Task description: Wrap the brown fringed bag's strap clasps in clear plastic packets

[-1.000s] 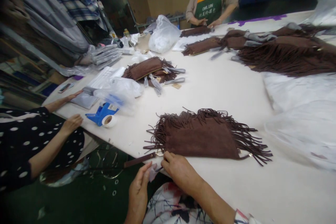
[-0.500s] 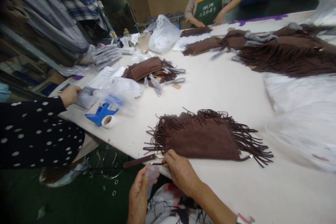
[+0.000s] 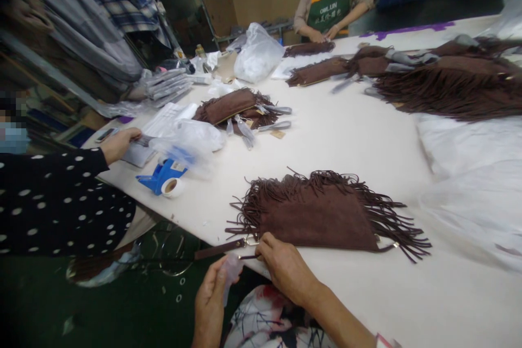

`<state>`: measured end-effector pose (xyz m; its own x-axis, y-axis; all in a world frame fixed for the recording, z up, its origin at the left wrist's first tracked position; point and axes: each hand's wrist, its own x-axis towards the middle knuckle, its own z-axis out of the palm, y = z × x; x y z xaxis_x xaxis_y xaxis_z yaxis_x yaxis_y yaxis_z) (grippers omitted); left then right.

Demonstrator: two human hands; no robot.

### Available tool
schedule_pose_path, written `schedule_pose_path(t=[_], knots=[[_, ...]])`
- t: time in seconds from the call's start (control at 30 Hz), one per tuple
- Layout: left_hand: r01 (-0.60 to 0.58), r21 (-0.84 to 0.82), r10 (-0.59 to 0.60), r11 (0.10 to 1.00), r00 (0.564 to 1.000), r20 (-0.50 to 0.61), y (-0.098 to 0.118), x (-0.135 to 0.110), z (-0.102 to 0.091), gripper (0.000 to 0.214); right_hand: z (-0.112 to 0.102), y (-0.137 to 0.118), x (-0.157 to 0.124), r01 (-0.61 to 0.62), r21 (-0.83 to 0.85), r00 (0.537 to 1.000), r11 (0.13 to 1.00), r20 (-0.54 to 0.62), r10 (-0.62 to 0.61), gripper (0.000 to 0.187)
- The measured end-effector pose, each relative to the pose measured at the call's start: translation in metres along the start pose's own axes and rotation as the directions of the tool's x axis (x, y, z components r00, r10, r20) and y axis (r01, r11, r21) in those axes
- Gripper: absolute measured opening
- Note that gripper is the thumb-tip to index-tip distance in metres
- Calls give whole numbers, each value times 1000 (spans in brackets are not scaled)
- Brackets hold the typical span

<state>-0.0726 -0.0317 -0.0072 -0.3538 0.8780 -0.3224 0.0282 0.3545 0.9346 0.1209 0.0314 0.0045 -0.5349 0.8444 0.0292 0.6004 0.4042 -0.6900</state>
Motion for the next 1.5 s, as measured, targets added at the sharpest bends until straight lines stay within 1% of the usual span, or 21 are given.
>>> schedule_pose_path(t=[0.1, 0.17, 0.33, 0.47, 0.63, 0.8, 0.87, 0.97, 1.03, 1.1, 1.17, 1.23, 1.3, 1.33, 1.4, 1.5], knots=[[-22, 61, 22, 998, 1000, 1, 3, 1, -3, 48, -3, -1, 2, 21, -61, 1000, 998, 19, -20, 15], [-58, 116, 57, 992, 998, 6, 3, 1, -5, 44, -6, -2, 4, 35, -105, 999, 994, 35, -32, 14], [-151, 249, 143, 957, 988, 50, -2, 3, -6, 36, -10, -5, 7, 73, -185, 995, 980, 73, -60, 12], [-174, 329, 146, 928, 983, 111, -9, 5, -5, 33, -14, -7, 9, 90, -208, 992, 974, 101, -70, 8], [-170, 314, 116, 934, 976, 184, -9, 1, -2, 31, -14, -8, 10, 105, -231, 989, 967, 125, -77, 8], [-165, 288, 91, 943, 963, 253, -4, -2, 4, 30, -10, -10, 13, 135, -314, 983, 940, 160, -88, 6], [-170, 291, 83, 942, 954, 287, -2, -3, 6, 28, -6, -13, 13, 151, -327, 978, 933, 186, -93, 1], [-158, 301, 66, 941, 953, 295, -1, -7, 5, 26, 7, -23, 9, 169, -294, 970, 941, 217, -106, 8], [-133, 293, 45, 947, 956, 289, -3, -10, 1, 27, 17, -30, 4, 165, -256, 970, 952, 218, -109, 9], [-101, 271, 20, 957, 958, 286, -8, -13, -6, 27, 24, -33, -3, 152, -180, 974, 972, 192, -117, 9], [-50, 245, -18, 968, 963, 270, -14, -15, -14, 28, 27, -30, -12, 105, -78, 989, 991, 114, -95, 17], [7, 222, -60, 975, 970, 235, -21, -17, -20, 29, 27, -24, -21, -9, -27, 1000, 1000, 4, 9, 23], [49, 196, -87, 979, 977, 193, -27, -18, -22, 30, 26, -17, -31, -125, -48, 991, 991, -60, 122, 24], [63, 183, -96, 981, 979, 179, -30, -18, -22, 31, 27, -15, -35, -153, -73, 987, 986, -57, 149, 23], [91, 146, -115, 985, 979, 167, -34, -18, -21, 32, 30, -15, -42, -155, -119, 988, 981, -7, 155, 27], [119, 92, -135, 989, 972, 193, -37, -16, -17, 34, 36, -20, -47, -158, -143, 986, 977, 39, 165, 37]])
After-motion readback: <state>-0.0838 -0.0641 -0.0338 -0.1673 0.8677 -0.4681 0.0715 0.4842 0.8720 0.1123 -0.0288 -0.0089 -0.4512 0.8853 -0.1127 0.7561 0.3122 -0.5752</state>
